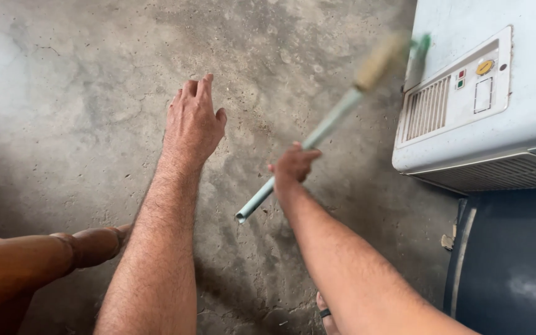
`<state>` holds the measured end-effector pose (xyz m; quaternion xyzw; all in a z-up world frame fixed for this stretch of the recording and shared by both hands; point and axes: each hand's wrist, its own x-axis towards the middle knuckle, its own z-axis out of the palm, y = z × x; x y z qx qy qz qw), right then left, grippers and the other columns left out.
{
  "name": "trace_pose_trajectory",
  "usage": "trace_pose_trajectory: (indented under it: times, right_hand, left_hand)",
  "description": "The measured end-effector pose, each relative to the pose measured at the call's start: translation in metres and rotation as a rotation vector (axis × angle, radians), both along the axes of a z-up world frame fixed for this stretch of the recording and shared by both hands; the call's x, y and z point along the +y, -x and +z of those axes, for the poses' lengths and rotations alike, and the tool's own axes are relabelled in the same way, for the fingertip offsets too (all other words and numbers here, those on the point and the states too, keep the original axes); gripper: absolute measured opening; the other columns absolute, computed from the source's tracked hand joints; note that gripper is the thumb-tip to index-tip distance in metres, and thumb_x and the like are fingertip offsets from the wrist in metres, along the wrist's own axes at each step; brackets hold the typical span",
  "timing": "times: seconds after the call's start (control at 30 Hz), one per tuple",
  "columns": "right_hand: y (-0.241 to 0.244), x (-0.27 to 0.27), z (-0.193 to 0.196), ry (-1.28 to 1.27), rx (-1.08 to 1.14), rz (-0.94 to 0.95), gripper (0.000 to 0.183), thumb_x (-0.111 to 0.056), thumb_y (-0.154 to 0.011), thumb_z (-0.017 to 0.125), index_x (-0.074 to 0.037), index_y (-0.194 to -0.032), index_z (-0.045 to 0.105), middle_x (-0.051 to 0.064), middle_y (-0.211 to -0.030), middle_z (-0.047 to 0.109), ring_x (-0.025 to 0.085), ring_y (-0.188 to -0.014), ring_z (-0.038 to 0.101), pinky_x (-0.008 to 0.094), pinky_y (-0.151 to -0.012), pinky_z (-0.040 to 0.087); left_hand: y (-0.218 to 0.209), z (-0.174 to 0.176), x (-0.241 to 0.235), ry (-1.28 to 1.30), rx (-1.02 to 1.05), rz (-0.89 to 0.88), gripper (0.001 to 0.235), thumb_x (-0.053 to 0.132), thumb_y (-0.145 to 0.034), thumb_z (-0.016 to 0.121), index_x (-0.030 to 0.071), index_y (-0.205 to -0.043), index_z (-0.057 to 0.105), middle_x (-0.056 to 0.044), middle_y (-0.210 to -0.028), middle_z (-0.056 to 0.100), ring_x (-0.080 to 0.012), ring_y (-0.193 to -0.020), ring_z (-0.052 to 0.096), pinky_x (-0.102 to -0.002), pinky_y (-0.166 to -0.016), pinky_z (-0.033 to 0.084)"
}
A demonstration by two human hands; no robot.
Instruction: Sweeping the floor and under a cabinet with a broom.
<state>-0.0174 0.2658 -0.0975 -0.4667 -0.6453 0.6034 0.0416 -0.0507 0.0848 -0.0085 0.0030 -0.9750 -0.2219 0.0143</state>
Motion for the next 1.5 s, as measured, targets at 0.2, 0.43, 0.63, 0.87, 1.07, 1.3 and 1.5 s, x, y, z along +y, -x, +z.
trace_pose_trajectory:
  times: [0.2,0.43,0.63,0.87,1.07,1.3,1.5]
  right_hand:
    - [-0.005,0.012,-0.022,0.120,-0.202,0.025,0.045,-0.022,-0.108,0.035,-0.005,-0.147,0.021,0.021,-0.101,0.061,0.023,-0.060,0.062,0.031,-0.043,0.060]
    - [0.050,0.006,-0.030,-0.229,-0.086,0.790,0.040,-0.024,-0.108,0.048,-0.003,-0.138,0.034,0.012,-0.087,0.064,0.017,-0.053,0.059,0.031,-0.037,0.052]
    - [0.039,0.092,-0.063,-0.476,-0.080,0.320,0.043,-0.027,-0.108,0.046,-0.019,-0.146,0.028,0.009,-0.089,0.071,0.016,-0.055,0.064,0.027,-0.037,0.051]
    - [0.020,0.061,-0.070,-0.279,-0.083,0.220,0.056,-0.023,-0.108,0.037,-0.023,-0.161,0.019,0.012,-0.097,0.065,0.012,-0.056,0.057,0.026,-0.038,0.049]
    - [0.051,0.025,-0.025,-0.009,0.141,0.783,0.056,-0.027,-0.111,0.043,-0.021,-0.162,0.023,0.006,-0.085,0.058,0.010,-0.051,0.050,0.027,-0.036,0.051]
    - [0.038,0.070,-0.011,-0.203,-0.054,0.134,0.033,-0.030,-0.110,0.036,-0.023,-0.142,0.032,0.008,-0.093,0.067,0.016,-0.049,0.058,0.027,-0.032,0.048]
    - [0.012,0.040,-0.048,-0.119,-0.108,0.148,0.035,-0.033,-0.111,0.029,-0.023,-0.144,0.026,0.010,-0.086,0.063,0.014,-0.051,0.055,0.024,-0.032,0.042]
  left_hand:
    - [-0.003,0.002,-0.003,-0.016,-0.024,0.003,0.064,0.017,-0.095,0.071,0.008,-0.151,0.042,-0.018,-0.138,0.054,-0.0327,-0.126,0.055,-0.050,-0.106,0.047]
    - [-0.009,0.002,-0.011,-0.024,-0.029,0.006,0.064,0.016,-0.095,0.071,0.006,-0.151,0.041,-0.020,-0.137,0.055,-0.0342,-0.126,0.056,-0.049,-0.107,0.048]
    - [-0.009,0.004,-0.008,-0.016,-0.010,-0.007,0.064,0.016,-0.094,0.071,0.006,-0.151,0.042,-0.020,-0.134,0.056,-0.0337,-0.125,0.057,-0.049,-0.109,0.046]
    - [-0.004,0.005,-0.003,-0.015,-0.032,0.005,0.063,0.016,-0.095,0.070,0.007,-0.151,0.042,-0.020,-0.136,0.056,-0.0341,-0.126,0.056,-0.049,-0.108,0.047]
    - [0.000,-0.001,0.007,-0.035,-0.063,-0.005,0.064,0.017,-0.095,0.071,0.008,-0.151,0.042,-0.019,-0.137,0.055,-0.0326,-0.127,0.055,-0.050,-0.107,0.047]
    - [-0.001,-0.003,0.008,-0.017,-0.054,-0.033,0.064,0.017,-0.095,0.071,0.007,-0.151,0.042,-0.020,-0.138,0.055,-0.0338,-0.129,0.054,-0.049,-0.106,0.048]
    - [0.006,0.001,0.003,-0.042,-0.050,-0.027,0.066,0.015,-0.095,0.072,0.005,-0.152,0.040,-0.022,-0.139,0.054,-0.0345,-0.128,0.054,-0.051,-0.106,0.047]
